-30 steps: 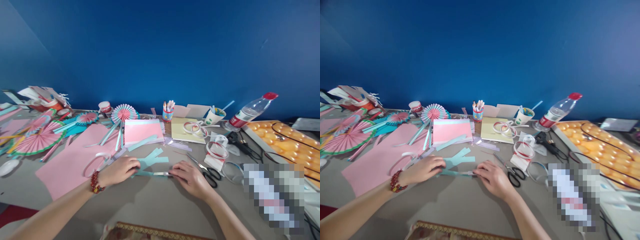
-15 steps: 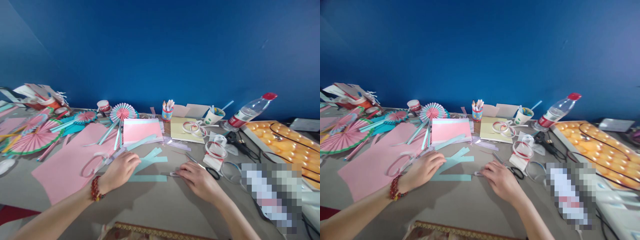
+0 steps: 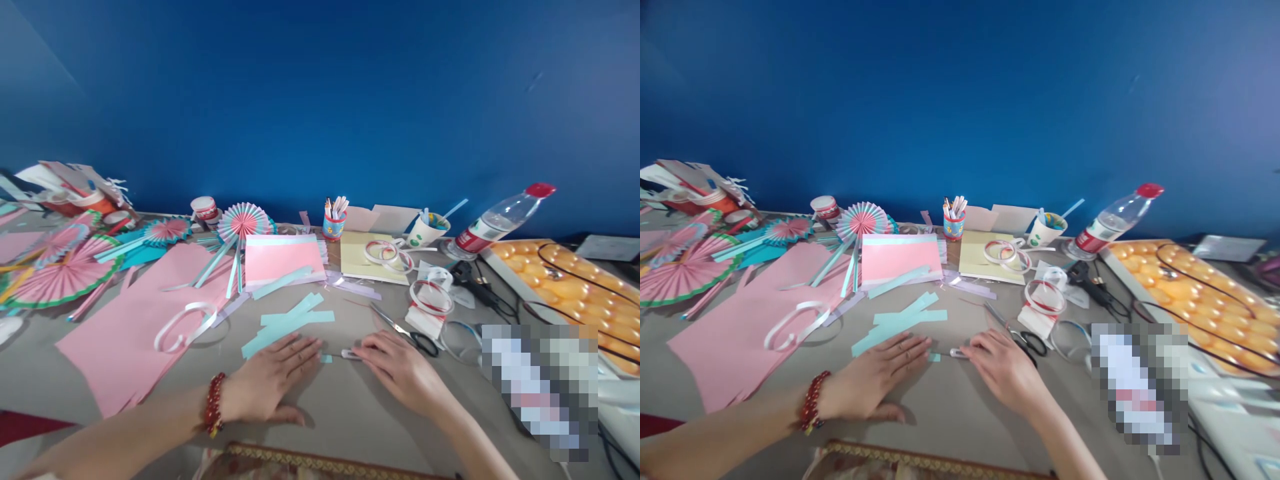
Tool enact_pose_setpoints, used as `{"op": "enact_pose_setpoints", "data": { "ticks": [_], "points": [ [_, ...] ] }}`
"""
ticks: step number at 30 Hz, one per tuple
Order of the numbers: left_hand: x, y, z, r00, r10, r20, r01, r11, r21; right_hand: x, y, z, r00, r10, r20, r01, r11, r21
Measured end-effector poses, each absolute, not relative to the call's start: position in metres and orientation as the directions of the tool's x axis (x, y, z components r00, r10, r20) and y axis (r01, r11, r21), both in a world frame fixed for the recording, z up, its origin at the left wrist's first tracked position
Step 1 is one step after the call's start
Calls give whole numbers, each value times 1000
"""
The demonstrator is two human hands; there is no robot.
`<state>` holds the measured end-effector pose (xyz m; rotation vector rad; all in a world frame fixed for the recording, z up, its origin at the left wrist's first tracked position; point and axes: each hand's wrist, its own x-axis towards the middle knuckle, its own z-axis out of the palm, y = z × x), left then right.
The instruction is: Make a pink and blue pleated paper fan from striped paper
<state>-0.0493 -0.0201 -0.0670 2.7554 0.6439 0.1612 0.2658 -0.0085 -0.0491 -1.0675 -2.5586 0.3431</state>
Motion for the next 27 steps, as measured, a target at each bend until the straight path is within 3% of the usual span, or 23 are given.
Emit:
{"op": "enact_pose_setpoints", "data": {
  "ticks": [7,27],
  "points": [
    [-49,-25,-70,854,515,74,477,-831,286,266,-11,-54,-588,759,278,676,650,-346],
    [-46,-20,-62,898,439,27,412,-861,299,265,-34,-50,-633,740,227,669,671,-320]
  ]
}}
